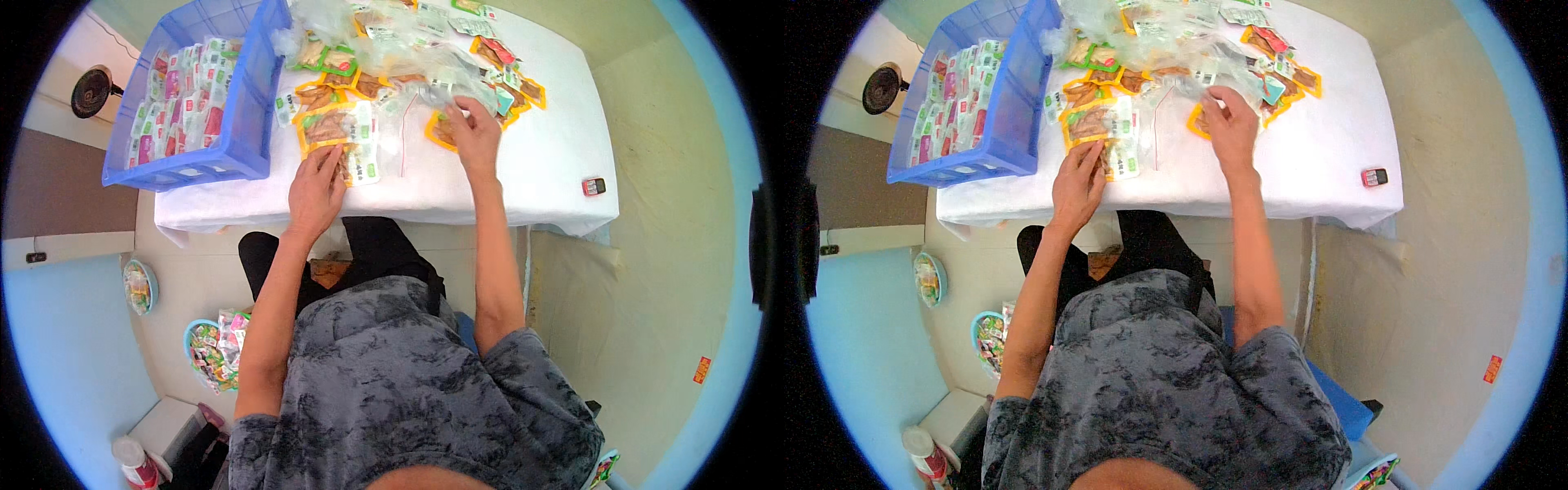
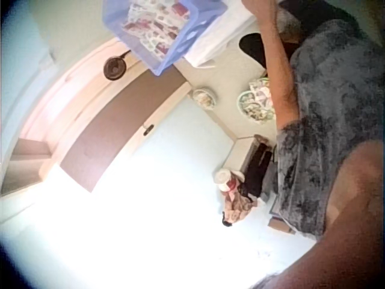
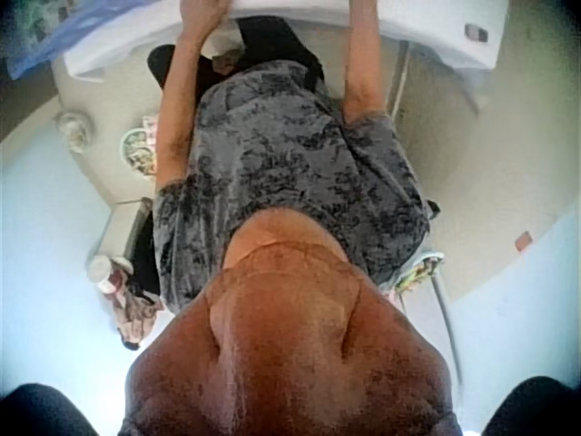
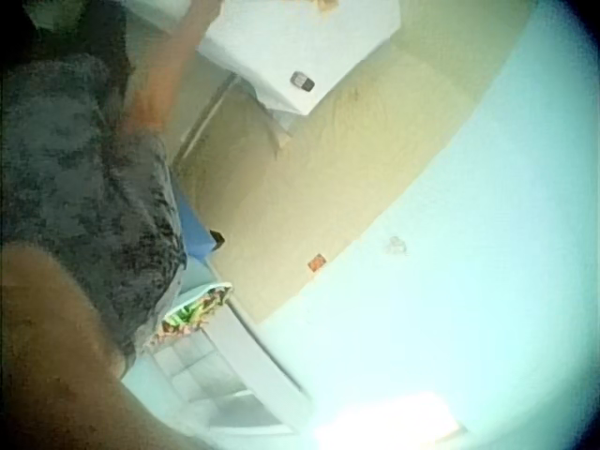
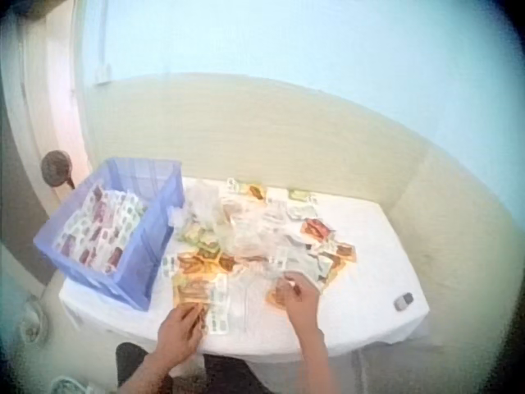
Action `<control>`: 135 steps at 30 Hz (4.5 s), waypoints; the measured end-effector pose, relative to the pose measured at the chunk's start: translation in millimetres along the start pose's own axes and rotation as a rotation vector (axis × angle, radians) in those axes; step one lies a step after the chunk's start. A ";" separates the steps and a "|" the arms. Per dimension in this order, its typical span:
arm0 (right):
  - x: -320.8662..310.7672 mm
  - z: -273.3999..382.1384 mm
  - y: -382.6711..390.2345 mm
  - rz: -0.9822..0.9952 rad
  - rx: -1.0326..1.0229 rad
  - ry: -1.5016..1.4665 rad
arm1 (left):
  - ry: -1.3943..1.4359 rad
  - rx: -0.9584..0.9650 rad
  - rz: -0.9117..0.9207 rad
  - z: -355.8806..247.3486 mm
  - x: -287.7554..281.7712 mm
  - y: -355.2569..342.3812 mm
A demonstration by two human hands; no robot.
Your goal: The person stands at a table covered with a white cloth and sorts small, individually wrapped snack packets. They pick up packets from a pile on the table, place them into clear plastic bags, and then transfer the filled bags into a blue plastic crate. The process is repetitive, involving continuous picking, bagging, and placing of the snack items.
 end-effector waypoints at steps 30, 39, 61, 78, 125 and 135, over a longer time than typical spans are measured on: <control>-77.3 -46.9 76.8 -0.304 0.190 -0.507 | 0.029 -0.034 -0.061 -25.0 -16.7 6.8; -1.1 -37.9 84.3 -0.143 0.352 -0.776 | 0.059 0.103 -0.172 -113.9 -10.9 -19.5; 134.3 -11.0 91.3 0.677 0.600 -0.789 | 0.222 0.065 -0.111 -107.9 -0.4 -16.0; 164.4 -13.8 79.1 0.954 0.269 -0.251 | 0.246 -0.431 -0.250 87.7 -39.5 10.1; 59.6 -42.6 105.3 0.330 0.200 -0.025 | -0.349 0.147 0.473 -6.4 28.1 -108.1; 46.7 147.8 2.7 0.341 -0.273 -0.208 | 0.843 -0.438 0.298 29.8 -50.3 -39.6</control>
Point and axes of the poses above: each hand's wrist, its own y-axis away from the middle knuckle, its own x-axis out of the palm, z = x × y, the point moved 10 cm from there along -y, towards the middle knuckle, and after that the axes turned 9 degrees about -x, right-handed, at the moved point
